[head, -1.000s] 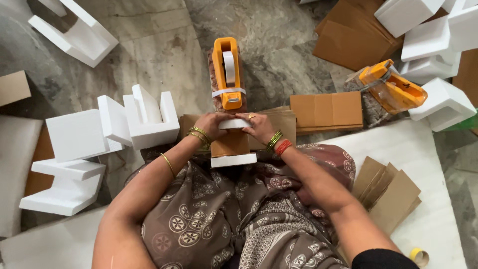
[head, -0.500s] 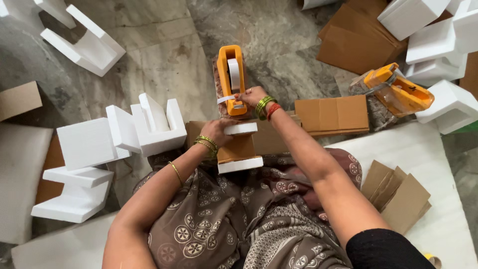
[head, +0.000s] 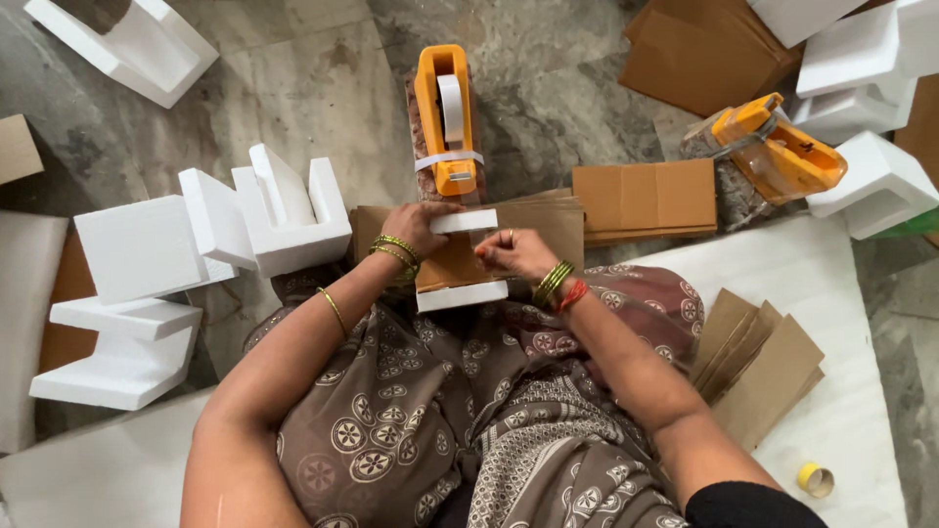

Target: The person constructs small cardboard boxes by hand and inserts white foam protective packaging into them, occasionally using a tape dispenser to secure the components.

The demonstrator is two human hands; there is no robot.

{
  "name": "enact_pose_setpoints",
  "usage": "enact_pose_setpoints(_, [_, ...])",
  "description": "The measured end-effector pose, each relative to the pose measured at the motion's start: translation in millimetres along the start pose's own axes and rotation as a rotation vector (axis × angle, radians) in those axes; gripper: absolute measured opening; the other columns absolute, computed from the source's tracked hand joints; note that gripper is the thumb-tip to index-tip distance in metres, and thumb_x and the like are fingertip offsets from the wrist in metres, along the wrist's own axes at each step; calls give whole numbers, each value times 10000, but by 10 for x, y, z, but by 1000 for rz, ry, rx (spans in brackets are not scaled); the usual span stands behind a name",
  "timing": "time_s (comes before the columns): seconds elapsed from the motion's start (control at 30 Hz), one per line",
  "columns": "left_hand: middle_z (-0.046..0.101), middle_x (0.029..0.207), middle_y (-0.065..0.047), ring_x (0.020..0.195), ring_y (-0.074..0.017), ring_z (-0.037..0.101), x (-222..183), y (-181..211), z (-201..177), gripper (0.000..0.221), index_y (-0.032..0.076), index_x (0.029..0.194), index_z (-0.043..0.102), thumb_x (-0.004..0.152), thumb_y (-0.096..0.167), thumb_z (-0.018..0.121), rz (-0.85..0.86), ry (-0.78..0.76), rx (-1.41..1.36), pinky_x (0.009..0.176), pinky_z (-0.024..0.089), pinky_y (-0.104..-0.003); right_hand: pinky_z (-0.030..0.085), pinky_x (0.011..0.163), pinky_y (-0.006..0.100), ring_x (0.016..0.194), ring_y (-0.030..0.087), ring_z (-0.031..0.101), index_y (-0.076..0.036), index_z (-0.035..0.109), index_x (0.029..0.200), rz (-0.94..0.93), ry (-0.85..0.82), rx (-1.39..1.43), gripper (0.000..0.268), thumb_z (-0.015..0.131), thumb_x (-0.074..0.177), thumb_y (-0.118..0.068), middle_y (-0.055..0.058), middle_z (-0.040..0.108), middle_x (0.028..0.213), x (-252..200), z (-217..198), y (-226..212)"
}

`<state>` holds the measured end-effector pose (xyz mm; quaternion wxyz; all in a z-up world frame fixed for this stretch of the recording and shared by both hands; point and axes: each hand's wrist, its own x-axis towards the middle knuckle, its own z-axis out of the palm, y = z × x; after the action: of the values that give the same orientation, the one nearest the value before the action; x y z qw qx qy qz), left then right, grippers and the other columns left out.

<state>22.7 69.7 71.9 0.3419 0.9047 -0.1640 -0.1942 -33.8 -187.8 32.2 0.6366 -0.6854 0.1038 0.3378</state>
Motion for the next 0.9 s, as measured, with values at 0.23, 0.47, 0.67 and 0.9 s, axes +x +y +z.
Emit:
enact_pose_setpoints(0.23, [740, 1184, -58, 995, -313, 716, 13, -84, 86, 561, 293, 1232, 731, 687, 178, 795, 75, 80, -18, 939, 555, -415, 588, 717, 269, 779, 109, 704, 6, 758, 1014, 56, 10, -11, 254, 801, 894, -214, 65, 774, 903, 141, 18, 366])
enact_pose_setpoints(0.47, [749, 1159, -56, 1015, -288, 716, -16, -37, 69, 550, 299, 1229, 743, 702, 155, 803, 59, 68, -9, 961, 552, -396, 648, 750, 285, 845, 127, 752, 39, 721, 1048, -128, 179, 61, 218, 702, 836, -9, 49, 787, 976, 807, -27, 1043])
enact_pose_setpoints(0.67, [753, 1155, -56, 1000, -288, 725, -28, -62, 85, 561, 299, 1237, 741, 707, 128, 812, 36, 60, 2, 960, 552, -387, 598, 731, 364, 798, 235, 746, -42, 801, 954, -280, 588, -774, 199, 830, 861, -215, 154, 782, 896, 940, -15, 1317])
enact_pose_setpoints(0.9, [743, 1168, -79, 1043, -299, 699, -52, -131, 181, 571, 298, 1226, 743, 688, 117, 801, 54, 112, 9, 977, 537, -420, 577, 654, 360, 715, 224, 713, -76, 797, 963, -282, 564, -878, 230, 792, 878, -290, 129, 778, 861, 1259, -414, 716])
